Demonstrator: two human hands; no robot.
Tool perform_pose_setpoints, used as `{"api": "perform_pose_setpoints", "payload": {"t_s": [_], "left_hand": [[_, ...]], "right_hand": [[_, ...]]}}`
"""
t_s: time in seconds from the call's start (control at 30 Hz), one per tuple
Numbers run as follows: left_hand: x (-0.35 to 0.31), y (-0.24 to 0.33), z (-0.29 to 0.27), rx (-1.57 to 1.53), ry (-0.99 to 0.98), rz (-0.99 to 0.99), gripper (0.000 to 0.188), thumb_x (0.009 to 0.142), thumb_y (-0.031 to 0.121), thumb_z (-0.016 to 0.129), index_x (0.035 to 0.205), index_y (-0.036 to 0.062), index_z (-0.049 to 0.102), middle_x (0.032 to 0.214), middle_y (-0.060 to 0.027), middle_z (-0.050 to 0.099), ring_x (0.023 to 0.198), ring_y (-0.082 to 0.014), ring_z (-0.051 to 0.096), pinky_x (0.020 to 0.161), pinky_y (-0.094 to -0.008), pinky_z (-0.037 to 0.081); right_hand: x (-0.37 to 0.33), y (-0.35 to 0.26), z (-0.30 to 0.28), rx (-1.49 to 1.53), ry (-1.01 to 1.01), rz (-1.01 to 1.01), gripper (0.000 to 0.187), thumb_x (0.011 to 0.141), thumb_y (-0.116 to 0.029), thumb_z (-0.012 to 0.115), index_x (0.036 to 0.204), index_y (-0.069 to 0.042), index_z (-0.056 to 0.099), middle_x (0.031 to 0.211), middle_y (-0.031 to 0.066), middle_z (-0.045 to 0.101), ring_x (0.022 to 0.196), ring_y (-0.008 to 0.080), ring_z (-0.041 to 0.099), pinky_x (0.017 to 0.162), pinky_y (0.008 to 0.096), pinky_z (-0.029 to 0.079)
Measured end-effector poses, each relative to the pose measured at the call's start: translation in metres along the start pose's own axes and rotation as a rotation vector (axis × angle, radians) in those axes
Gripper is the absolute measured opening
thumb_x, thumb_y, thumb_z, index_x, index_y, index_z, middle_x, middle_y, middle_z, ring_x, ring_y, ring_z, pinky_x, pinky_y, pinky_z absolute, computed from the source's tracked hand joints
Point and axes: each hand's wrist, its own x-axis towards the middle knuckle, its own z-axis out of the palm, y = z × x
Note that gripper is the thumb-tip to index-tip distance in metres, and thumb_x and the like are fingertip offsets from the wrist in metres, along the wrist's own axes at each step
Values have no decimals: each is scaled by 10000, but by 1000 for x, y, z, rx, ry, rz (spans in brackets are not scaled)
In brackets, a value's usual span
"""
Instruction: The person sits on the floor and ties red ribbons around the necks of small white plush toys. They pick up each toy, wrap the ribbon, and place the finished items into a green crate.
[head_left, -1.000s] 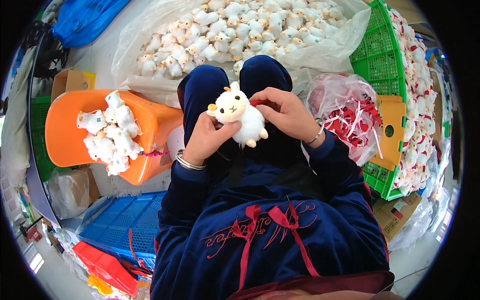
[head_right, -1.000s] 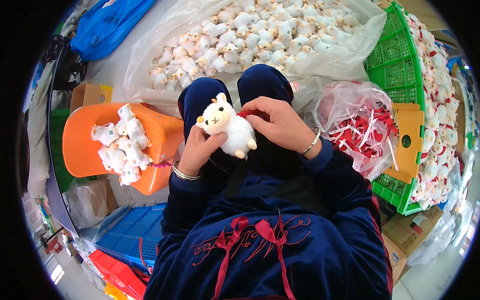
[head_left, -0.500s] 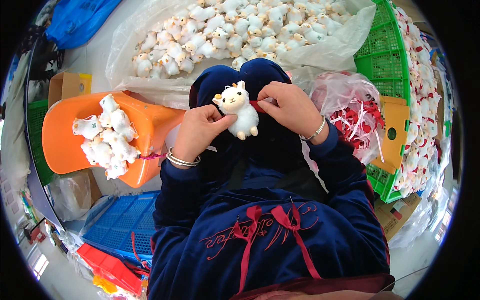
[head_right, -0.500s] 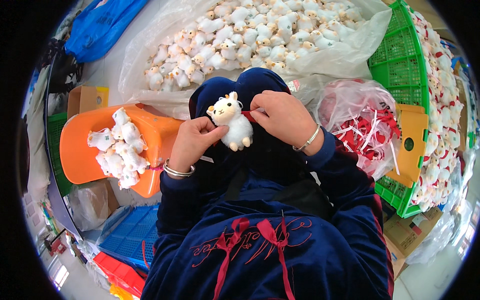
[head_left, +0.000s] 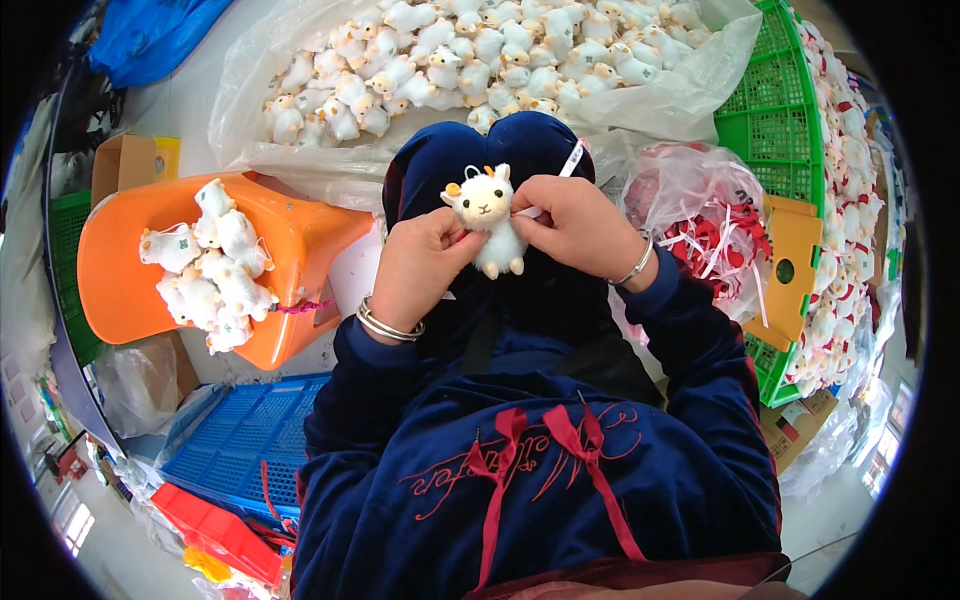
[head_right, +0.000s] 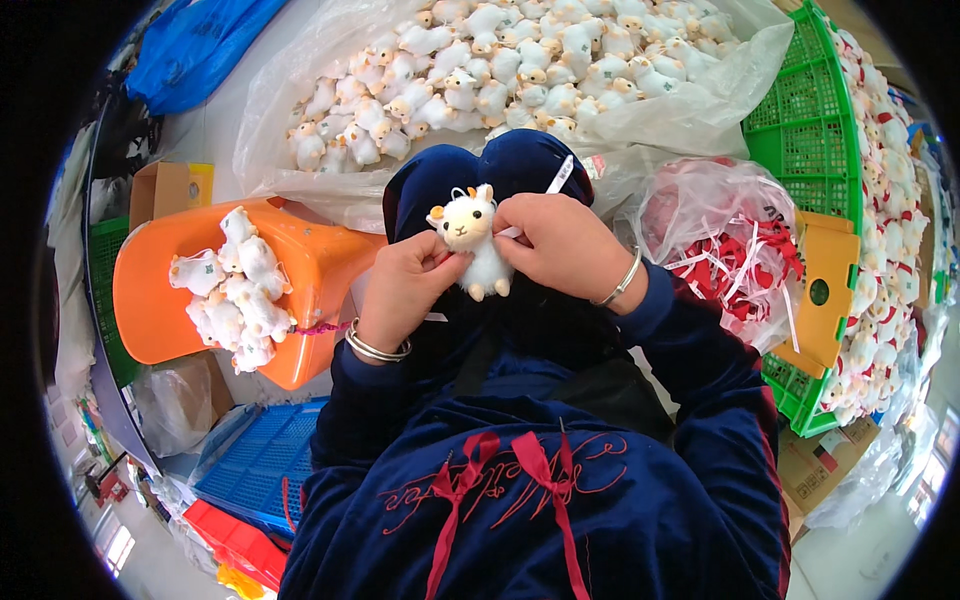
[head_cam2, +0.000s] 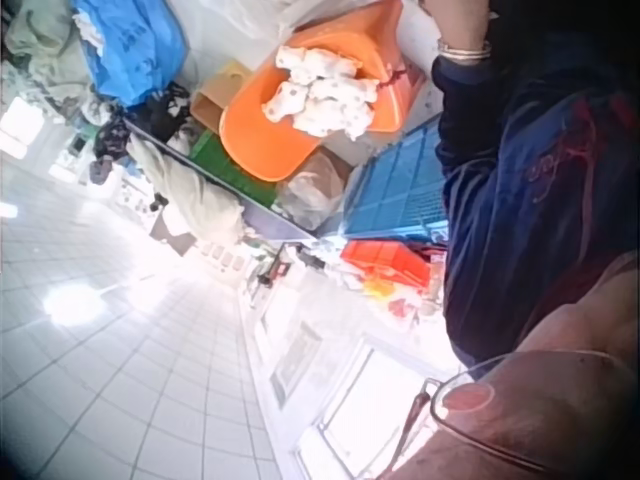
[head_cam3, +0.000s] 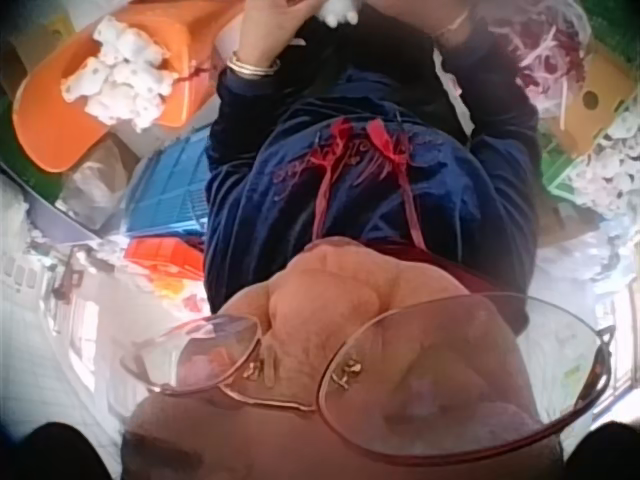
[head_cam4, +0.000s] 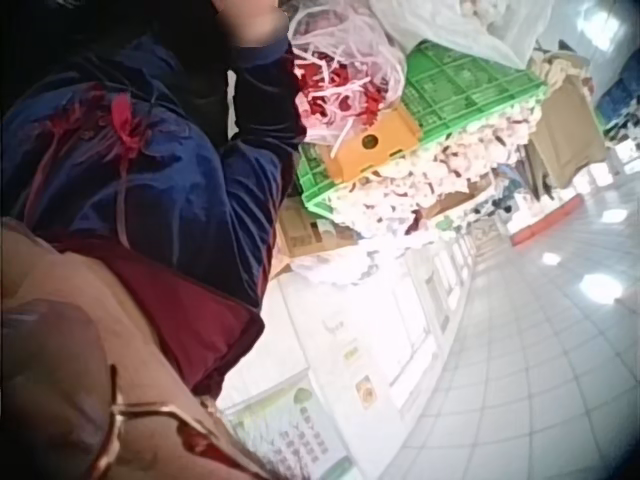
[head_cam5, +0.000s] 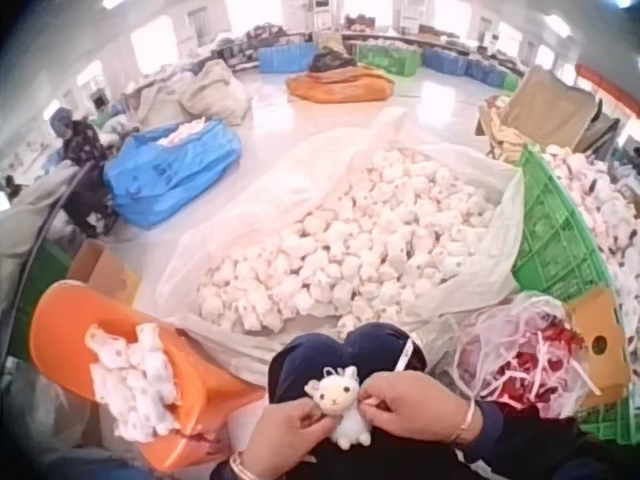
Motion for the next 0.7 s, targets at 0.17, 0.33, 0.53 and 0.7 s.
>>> {"api": "perform_pose_setpoints", "payload": {"t_s": [0.17, 0.33, 0.53, 0.7], "left_hand": [[-4, 3, 7, 37, 48, 72, 217, 861, 187, 767, 842, 10, 643, 748, -126, 653, 664, -276, 645, 608, -373, 484], [-5, 6, 6, 10, 34, 74, 235, 847, 202, 774, 841, 7, 643, 760, -123, 671, 686, -278, 672, 621, -366, 502], [-3, 7, 5, 29, 34, 70, 253, 836, 208, 783, 840, -1, 640, 770, -135, 680, 695, -280, 686, 630, -371, 512], [-4, 7, 8, 49, 61, 119, 253, 865, 166, 787, 857, -23, 619, 718, -62, 634, 652, -110, 582, 615, -281, 482]], "right_hand": [[-3, 0, 6, -101, 67, -54, 123, 865, -123, 665, 930, -19, 672, 855, 149, 659, 792, 343, 672, 704, 408, 535], [-6, -4, 18, 92, 137, -26, 102, 847, -108, 675, 904, -24, 668, 815, 147, 665, 756, 348, 672, 675, 403, 534], [-13, -3, 8, -29, 60, -113, 102, 816, -102, 698, 850, -22, 645, 787, 162, 662, 726, 344, 668, 647, 393, 525], [-18, -2, 13, 115, 47, -63, 113, 817, -87, 709, 859, -14, 634, 773, 152, 634, 715, 310, 671, 643, 365, 523]]}}
